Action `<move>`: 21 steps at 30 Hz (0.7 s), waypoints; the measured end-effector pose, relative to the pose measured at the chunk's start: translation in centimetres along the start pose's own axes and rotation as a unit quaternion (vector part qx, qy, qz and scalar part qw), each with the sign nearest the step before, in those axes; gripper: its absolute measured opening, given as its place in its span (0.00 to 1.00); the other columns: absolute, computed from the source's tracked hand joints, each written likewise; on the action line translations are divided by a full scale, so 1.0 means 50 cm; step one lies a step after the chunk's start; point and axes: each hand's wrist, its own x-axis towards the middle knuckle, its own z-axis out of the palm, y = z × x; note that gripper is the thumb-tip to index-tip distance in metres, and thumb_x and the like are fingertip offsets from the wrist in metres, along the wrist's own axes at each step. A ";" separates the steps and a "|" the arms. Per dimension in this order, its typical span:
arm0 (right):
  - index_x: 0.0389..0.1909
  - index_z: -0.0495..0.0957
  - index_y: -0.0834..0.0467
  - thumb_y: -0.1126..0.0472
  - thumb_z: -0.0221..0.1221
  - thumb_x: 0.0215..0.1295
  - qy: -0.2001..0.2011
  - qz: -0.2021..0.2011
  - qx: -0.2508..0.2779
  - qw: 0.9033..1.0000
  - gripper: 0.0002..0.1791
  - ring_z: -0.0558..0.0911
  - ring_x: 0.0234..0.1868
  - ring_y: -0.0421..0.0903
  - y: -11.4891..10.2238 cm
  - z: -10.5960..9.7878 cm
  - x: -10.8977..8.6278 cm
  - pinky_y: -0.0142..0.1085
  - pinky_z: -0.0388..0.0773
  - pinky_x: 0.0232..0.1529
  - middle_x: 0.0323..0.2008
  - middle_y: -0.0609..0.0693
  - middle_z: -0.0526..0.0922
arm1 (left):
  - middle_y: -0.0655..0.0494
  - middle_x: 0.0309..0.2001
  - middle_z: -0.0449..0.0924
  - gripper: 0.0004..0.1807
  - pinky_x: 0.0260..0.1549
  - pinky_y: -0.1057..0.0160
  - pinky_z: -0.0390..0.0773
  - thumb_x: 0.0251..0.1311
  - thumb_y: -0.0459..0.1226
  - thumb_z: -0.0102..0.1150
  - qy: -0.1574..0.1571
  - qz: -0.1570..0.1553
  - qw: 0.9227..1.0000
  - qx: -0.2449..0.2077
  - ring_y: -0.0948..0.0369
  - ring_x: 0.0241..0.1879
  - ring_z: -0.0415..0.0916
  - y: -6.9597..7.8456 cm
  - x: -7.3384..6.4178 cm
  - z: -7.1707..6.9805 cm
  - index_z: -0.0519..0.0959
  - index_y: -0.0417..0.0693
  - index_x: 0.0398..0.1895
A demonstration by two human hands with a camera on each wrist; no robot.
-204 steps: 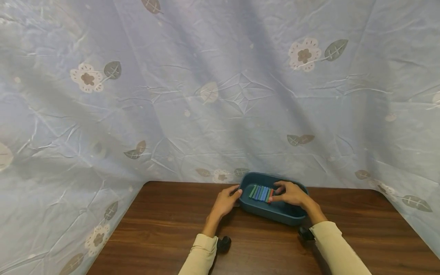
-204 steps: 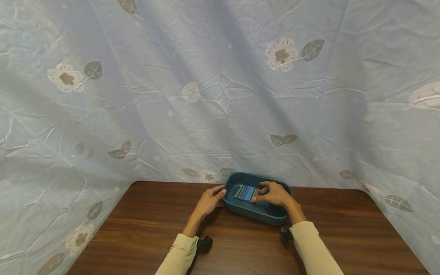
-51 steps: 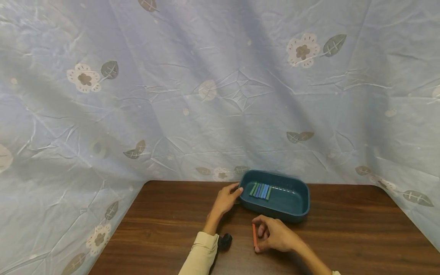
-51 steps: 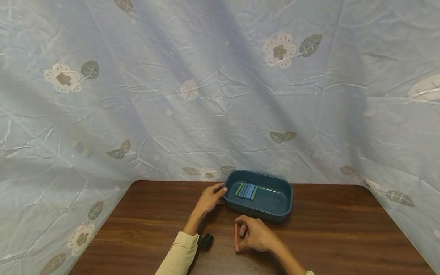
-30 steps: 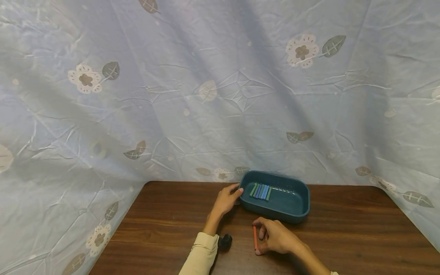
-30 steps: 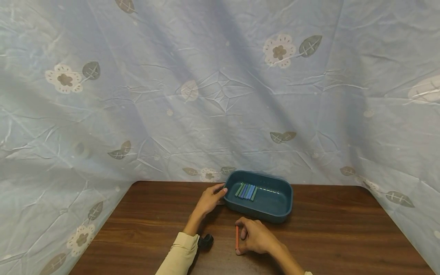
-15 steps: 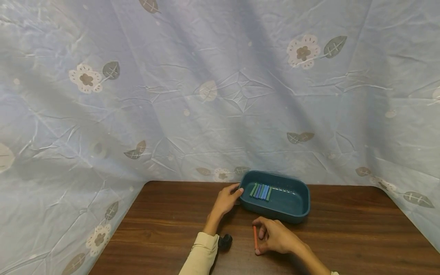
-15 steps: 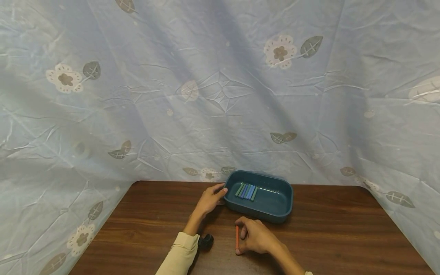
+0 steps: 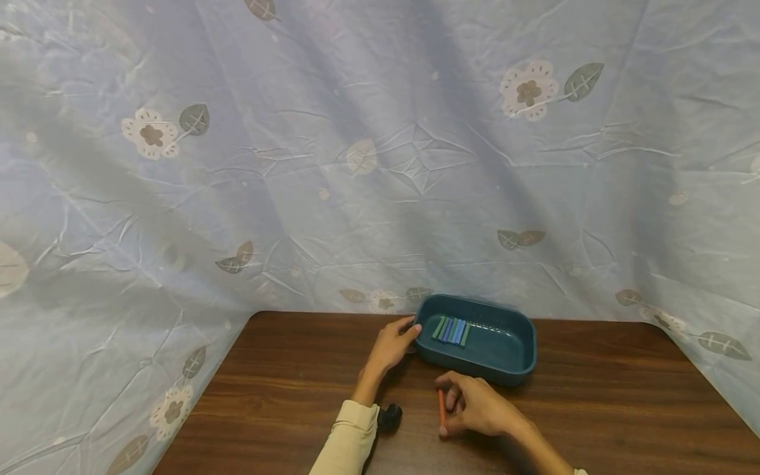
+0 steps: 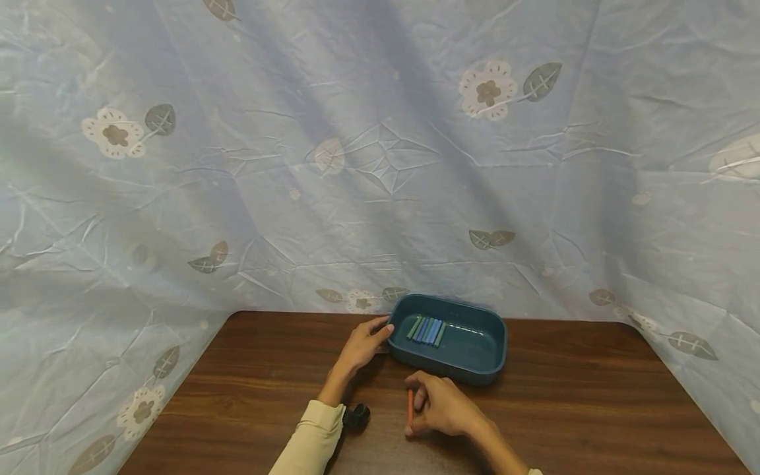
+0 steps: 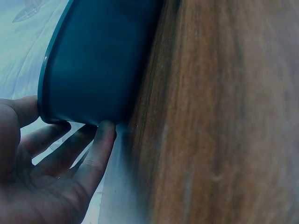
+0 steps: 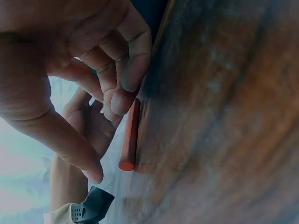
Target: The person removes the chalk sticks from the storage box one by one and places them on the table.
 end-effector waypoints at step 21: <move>0.72 0.71 0.68 0.54 0.82 0.56 0.020 -0.006 -0.024 0.999 0.47 0.83 0.31 0.40 -0.045 -0.065 0.011 0.31 0.80 0.30 0.40 0.53 0.84 | 0.33 0.61 0.85 0.24 0.45 0.52 0.93 0.81 0.41 0.58 0.003 0.007 1.000 -0.010 0.44 0.47 0.92 0.001 0.002 0.003 0.77 0.36 0.72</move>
